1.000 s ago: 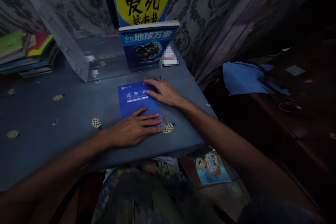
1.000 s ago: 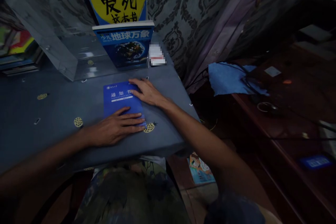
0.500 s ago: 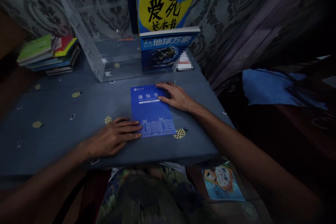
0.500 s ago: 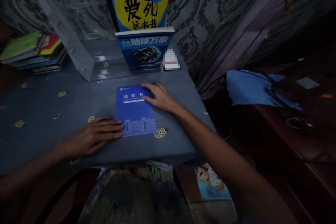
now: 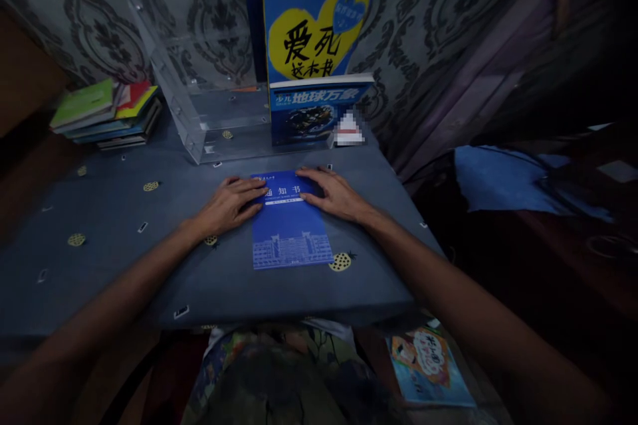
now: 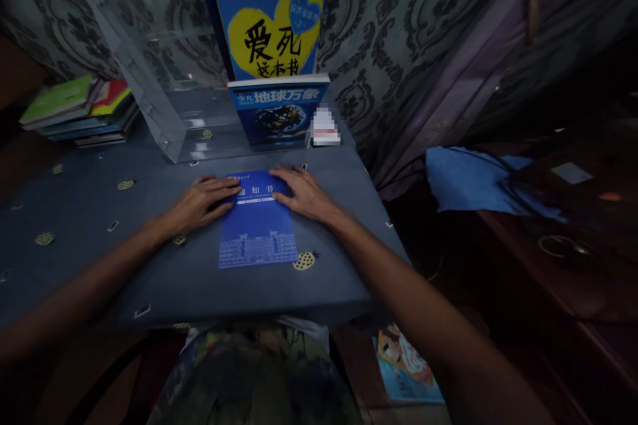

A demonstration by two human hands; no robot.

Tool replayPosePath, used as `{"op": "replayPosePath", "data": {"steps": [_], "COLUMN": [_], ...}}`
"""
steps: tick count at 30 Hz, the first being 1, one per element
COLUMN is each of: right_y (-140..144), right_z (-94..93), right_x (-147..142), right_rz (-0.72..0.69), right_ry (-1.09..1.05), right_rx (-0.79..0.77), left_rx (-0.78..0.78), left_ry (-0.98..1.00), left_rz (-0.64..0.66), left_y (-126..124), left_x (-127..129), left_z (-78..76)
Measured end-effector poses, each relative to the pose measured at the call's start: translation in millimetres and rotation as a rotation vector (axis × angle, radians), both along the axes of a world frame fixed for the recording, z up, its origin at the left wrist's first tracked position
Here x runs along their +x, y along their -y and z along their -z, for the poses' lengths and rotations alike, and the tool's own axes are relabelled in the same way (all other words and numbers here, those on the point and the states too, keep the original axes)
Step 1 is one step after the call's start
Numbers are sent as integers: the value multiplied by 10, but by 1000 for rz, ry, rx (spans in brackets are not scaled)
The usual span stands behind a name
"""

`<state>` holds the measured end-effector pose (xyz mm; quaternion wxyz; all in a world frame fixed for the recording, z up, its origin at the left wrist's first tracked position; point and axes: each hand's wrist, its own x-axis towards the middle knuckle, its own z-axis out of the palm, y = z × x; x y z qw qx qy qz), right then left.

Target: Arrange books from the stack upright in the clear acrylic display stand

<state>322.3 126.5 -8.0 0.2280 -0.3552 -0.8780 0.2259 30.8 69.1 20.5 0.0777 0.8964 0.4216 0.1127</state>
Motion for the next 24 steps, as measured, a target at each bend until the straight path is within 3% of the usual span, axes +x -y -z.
{"op": "replayPosePath", "data": {"steps": [3, 7, 12, 14, 19, 21, 24], "right_y": [-4, 3, 36, 61, 176, 228, 284], "right_z": [5, -2, -20, -36, -139, -193, -251], "right_x": [3, 12, 18, 14, -28, -57, -95], "right_rz": [-11, -25, -48, -57, -16, -9, -3], "right_ry": [11, 28, 60, 93, 222, 264, 323], "right_rx": [-2, 0, -7, -13, -60, -79, -92], "left_rx": [16, -38, -66, -29, 104, 103, 35], "left_ry": [-16, -24, -11, -4, -10, -18, 50], "left_rz": [21, 198, 241, 146, -333, -413, -419], "left_y": [-25, 138, 303, 303, 251, 229, 159], "left_x": [214, 481, 440, 362, 298, 325, 348], "left_z": [19, 5, 0, 36, 114, 101, 68]}}
